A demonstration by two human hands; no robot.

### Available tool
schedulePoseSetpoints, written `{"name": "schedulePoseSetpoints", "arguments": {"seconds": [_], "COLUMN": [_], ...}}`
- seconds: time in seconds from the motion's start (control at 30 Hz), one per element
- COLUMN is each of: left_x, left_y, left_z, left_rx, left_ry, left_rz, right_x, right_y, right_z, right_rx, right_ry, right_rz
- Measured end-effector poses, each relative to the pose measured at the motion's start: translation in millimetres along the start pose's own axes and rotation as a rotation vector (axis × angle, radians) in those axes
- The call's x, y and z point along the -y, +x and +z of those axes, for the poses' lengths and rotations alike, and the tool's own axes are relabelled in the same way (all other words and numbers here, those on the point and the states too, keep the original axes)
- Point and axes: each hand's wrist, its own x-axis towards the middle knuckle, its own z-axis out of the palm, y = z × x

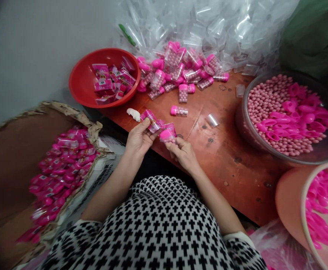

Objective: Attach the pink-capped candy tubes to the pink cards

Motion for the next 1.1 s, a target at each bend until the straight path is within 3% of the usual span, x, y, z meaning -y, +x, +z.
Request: {"name": "schedulePoseSetpoints", "arguments": {"seconds": [0.1, 0.23, 0.33, 0.4, 0.47, 0.53, 0.63, 0.73, 0.8, 0.93, 1.1], "left_x": [0.7, 2.9, 2.3, 1.0, 0.2, 0.9, 5.3, 11.7, 15.5, 20.2, 20.6], "left_y": [1.0, -1.1, -3.2, -4.2, -4.7, -4.6, -4.2, -4.5, -5.3, -6.3, -4.8], "left_z": [-1.1, 2.7, 6.6, 7.8, 7.6, 6.8, 6.6, 8.1, 9.1, 9.4, 7.6], "left_rx": [-0.028, -0.052, -0.081, -0.089, -0.084, -0.072, -0.072, -0.069, -0.041, 0.025, 0.056], "left_ry": [-0.044, -0.089, -0.121, -0.133, -0.132, -0.139, -0.164, -0.185, -0.199, -0.218, -0.145], "left_rz": [-0.051, -0.107, -0.134, -0.163, -0.182, -0.184, -0.181, -0.176, -0.169, -0.166, -0.132], "right_x": [7.2, 22.9, 26.0, 22.0, 15.9, 11.6, 12.5, 17.3, 18.3, 14.1, 12.3], "right_y": [-5.3, -9.6, -10.5, -9.5, -7.4, -5.5, -5.9, -9.2, -10.5, -9.4, -5.9], "right_z": [-24.4, -46.3, -49.3, -48.6, -47.7, -45.4, -33.5, -10.7, 4.3, 19.1, 19.5], "right_rx": [-0.097, -0.192, -0.24, -0.184, -0.145, -0.207, -0.293, -0.217, -0.186, -0.202, -0.193], "right_ry": [-0.538, -1.24, -1.356, -1.349, -1.323, -1.205, -0.669, -0.053, 0.141, 0.198, 0.198], "right_rz": [0.028, 0.173, 0.042, -0.044, -0.064, -0.076, -0.125, -0.118, -0.093, -0.065, -0.065]}}
